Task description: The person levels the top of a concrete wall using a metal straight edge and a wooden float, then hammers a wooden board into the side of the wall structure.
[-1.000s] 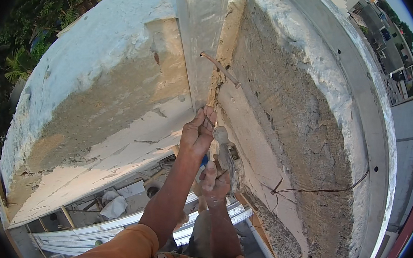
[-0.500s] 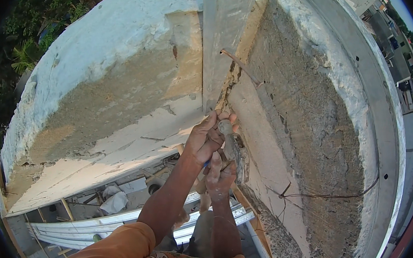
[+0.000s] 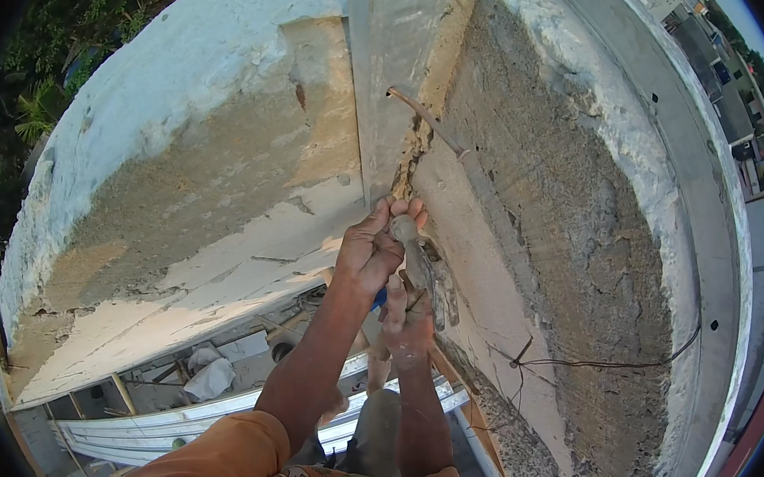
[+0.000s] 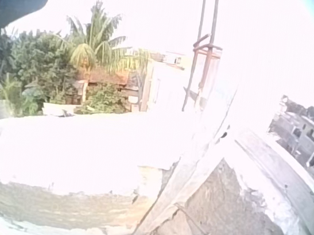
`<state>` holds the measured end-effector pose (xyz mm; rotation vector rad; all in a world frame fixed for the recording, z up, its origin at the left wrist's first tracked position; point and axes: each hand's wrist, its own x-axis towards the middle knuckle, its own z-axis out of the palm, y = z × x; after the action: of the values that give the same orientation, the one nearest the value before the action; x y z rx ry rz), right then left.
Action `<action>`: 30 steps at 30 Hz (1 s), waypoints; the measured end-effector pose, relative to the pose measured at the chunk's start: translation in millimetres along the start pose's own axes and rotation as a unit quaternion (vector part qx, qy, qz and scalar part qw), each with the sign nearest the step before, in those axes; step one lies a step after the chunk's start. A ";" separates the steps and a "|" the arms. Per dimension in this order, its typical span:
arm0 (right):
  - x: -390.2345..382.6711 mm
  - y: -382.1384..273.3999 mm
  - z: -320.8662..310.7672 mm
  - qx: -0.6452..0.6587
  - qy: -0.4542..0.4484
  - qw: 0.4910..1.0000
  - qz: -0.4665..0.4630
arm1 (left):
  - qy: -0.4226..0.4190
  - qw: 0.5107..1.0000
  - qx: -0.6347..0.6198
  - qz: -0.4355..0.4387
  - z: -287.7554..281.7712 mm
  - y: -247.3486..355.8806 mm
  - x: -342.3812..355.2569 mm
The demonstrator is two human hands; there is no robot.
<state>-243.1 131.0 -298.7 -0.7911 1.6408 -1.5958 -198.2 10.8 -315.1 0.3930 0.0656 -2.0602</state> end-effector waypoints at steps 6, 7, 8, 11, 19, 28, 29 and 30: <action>-15.9 -32.0 5.7 0.047 0.039 0.994 -0.093 | 0.001 1.000 -0.013 0.003 -3.1 -2.2 -5.1; -20.6 -29.0 4.6 0.055 0.062 0.989 -0.126 | 0.001 1.000 -0.014 0.003 -3.0 -2.6 -6.0; -24.5 -25.1 2.8 0.065 0.086 0.981 -0.161 | 0.007 1.000 -0.004 0.001 -1.6 -2.6 -6.2; -4.4 11.9 0.1 0.020 0.017 0.999 -0.023 | 0.034 0.999 0.014 -0.007 5.8 -3.6 -5.5; -17.5 -9.9 -1.6 0.077 0.027 0.990 -0.115 | -0.005 1.000 0.030 0.006 -3.8 2.5 -2.0; -15.7 -16.0 -10.7 0.049 0.008 0.993 -0.103 | -0.037 0.998 0.044 -0.029 -10.9 16.7 -1.5; -15.2 -0.6 -12.4 0.035 0.023 0.989 -0.141 | -0.042 0.997 0.051 -0.033 -11.1 16.3 -1.8; -13.7 12.0 -13.4 0.019 0.039 0.983 -0.177 | -0.044 0.997 0.053 -0.033 -10.4 15.5 -0.8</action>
<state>-245.9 150.5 -309.8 -1.0579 1.5807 -1.9185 -182.0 5.8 -322.9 0.3681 -0.0862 -2.1488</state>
